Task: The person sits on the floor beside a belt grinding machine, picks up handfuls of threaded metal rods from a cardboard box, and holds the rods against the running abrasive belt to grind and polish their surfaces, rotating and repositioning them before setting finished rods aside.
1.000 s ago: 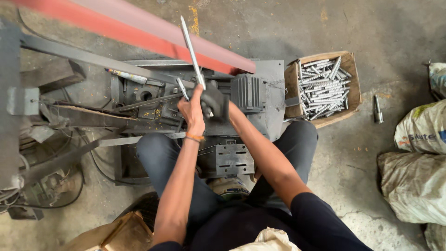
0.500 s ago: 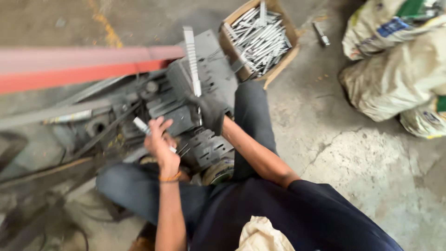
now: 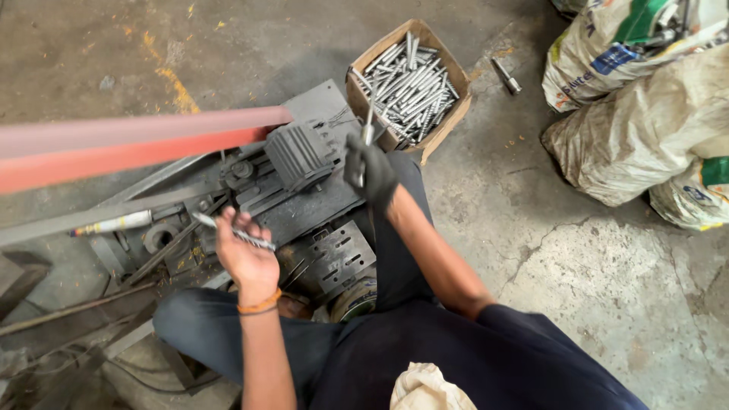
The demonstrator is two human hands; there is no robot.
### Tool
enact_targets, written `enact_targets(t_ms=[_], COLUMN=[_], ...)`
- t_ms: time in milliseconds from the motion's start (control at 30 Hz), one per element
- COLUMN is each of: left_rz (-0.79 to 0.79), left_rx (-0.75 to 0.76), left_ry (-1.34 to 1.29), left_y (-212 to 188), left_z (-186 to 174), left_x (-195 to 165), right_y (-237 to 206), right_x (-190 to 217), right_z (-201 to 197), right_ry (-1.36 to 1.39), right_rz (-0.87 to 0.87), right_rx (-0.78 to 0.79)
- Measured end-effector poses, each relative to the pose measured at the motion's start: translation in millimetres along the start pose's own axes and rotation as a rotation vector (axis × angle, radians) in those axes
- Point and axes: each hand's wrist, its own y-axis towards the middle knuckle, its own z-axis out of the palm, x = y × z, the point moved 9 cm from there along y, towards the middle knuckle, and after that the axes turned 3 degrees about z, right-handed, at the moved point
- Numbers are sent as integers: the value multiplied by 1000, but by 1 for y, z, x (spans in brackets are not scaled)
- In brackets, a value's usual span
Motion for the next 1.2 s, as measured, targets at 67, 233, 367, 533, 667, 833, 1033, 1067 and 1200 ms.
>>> enact_targets(t_ms=[67,233,367,533,667,833,1033,1067,1200], left_rz=[19,169,205,165,237,348,66,-7,-282], left_rx=[40,201,316,317,328,401,581,541,391], left_ry=[-73,-304,-511,-564,-479,-74,379,314,69], left_y=[4,16,27,30,23,3,-3,3,26], left_z=[15,44,64,72,75,94,102,91,46], left_x=[-18,-83,-117,-120,-122,-101,4,15,52], right_y=[-50,-86,-102,-111,-105,-83,-59,-64,-94], right_x=[-13,102,132,129,135,152,147,138,107], right_z=[31,15,5,12,13,16,72,89,158], right_ry=[963,1231,1018,909,860,910,1017,995,918], right_rz=[981,1033,798,685,615,732,926,993,998], right_rx=[391,926,1221,1325,1366,1432,1244,1226,1171])
